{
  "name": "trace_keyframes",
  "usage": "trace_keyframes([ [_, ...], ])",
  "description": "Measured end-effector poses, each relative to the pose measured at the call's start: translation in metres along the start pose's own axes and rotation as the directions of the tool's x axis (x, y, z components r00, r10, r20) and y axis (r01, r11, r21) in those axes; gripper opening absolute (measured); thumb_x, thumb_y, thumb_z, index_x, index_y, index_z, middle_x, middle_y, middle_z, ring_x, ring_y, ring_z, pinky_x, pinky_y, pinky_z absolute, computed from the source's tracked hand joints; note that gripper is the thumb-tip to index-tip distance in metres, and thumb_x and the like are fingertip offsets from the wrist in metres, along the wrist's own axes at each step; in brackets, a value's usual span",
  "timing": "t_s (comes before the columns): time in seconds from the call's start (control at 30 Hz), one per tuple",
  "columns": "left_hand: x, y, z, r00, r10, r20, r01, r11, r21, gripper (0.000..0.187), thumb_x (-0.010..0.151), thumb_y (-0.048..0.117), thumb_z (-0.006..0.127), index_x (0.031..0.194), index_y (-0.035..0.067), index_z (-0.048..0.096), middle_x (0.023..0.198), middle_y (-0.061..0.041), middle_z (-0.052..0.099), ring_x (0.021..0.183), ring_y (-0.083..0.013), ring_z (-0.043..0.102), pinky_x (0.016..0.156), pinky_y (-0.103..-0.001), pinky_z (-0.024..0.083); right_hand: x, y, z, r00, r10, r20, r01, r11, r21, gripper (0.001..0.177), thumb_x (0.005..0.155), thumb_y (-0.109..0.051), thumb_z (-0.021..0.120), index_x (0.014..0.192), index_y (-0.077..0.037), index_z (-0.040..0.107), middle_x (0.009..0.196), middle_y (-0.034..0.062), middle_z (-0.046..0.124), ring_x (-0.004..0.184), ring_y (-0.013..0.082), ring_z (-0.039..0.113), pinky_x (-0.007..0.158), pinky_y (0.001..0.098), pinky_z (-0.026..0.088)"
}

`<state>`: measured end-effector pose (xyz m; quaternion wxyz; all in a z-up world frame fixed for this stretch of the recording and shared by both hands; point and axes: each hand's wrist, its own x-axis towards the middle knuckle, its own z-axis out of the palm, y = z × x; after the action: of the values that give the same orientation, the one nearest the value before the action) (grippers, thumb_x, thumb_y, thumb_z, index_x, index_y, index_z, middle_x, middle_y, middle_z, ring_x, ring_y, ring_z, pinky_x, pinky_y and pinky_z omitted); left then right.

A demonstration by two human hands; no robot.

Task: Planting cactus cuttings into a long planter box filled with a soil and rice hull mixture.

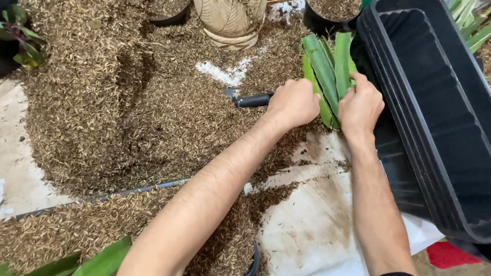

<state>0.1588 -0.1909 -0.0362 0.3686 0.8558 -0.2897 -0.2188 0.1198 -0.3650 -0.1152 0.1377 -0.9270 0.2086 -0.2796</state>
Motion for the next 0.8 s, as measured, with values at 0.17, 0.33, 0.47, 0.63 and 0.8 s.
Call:
trace_keyframes([
  [0.17,-0.024,0.012,-0.024,0.993,-0.067,-0.097,0.05,0.984,-0.172,0.048,0.085,0.029,0.046,0.116,-0.007,0.052,0.105,-0.029,0.059,0.102,-0.044,0.058,0.081,-0.053,0.049,-0.036,-0.065,-0.038,0.99,-0.037,-0.135,0.078,0.946,0.315,0.022,0.081,0.001,0.061,0.1,-0.009,0.063,0.075,0.0119,0.065,0.07,0.0243,0.065,0.061,0.0352,0.051],
  [0.33,-0.07,0.027,-0.053,0.962,-0.208,-0.176,0.115,0.896,-0.43,0.041,0.08,0.038,0.048,0.109,0.009,0.048,0.101,-0.007,0.065,0.091,-0.0196,0.065,0.078,-0.035,0.055,-0.074,-0.143,-0.086,0.973,-0.156,-0.173,0.226,0.811,0.539,0.012,0.085,0.003,0.061,0.096,0.0,0.059,0.079,0.0108,0.066,0.068,0.0132,0.063,0.059,0.023,0.051],
  [0.47,-0.11,0.011,-0.052,0.867,-0.165,-0.47,-0.086,0.88,-0.467,0.04,0.074,0.03,0.051,0.11,0.014,0.045,0.096,-0.007,0.069,0.089,-0.0271,0.067,0.079,-0.038,0.05,-0.105,-0.178,-0.112,0.933,-0.328,-0.147,0.336,0.648,0.684,0.017,0.086,0.01,0.059,0.102,0.007,0.056,0.09,0.0164,0.063,0.08,0.0181,0.06,0.073,0.0276,0.051],
  [0.63,-0.194,0.005,-0.056,0.769,0.01,-0.64,-0.343,0.851,-0.399,0.038,0.084,0.019,0.047,0.12,0.012,0.044,0.103,-0.005,0.066,0.088,-0.0193,0.068,0.08,-0.034,0.055,-0.127,-0.192,-0.136,0.904,-0.409,-0.123,0.337,0.507,0.793,0.011,0.093,0.012,0.061,0.104,0.012,0.058,0.096,0.0207,0.061,0.083,0.0212,0.059,0.069,0.0269,0.05],
  [0.8,-0.259,-0.015,-0.038,0.758,0.293,-0.582,-0.478,0.858,-0.19,0.04,0.091,0.006,0.045,0.129,0.009,0.033,0.126,-0.016,0.053,0.113,-0.0298,0.059,0.099,-0.044,0.052,-0.134,-0.203,-0.161,0.815,-0.574,-0.075,0.302,0.311,0.901,0.059,0.093,-0.032,0.048,0.132,0.01,0.037,0.109,0.0236,0.052,0.079,0.0234,0.055,0.067,0.0276,0.051],
])
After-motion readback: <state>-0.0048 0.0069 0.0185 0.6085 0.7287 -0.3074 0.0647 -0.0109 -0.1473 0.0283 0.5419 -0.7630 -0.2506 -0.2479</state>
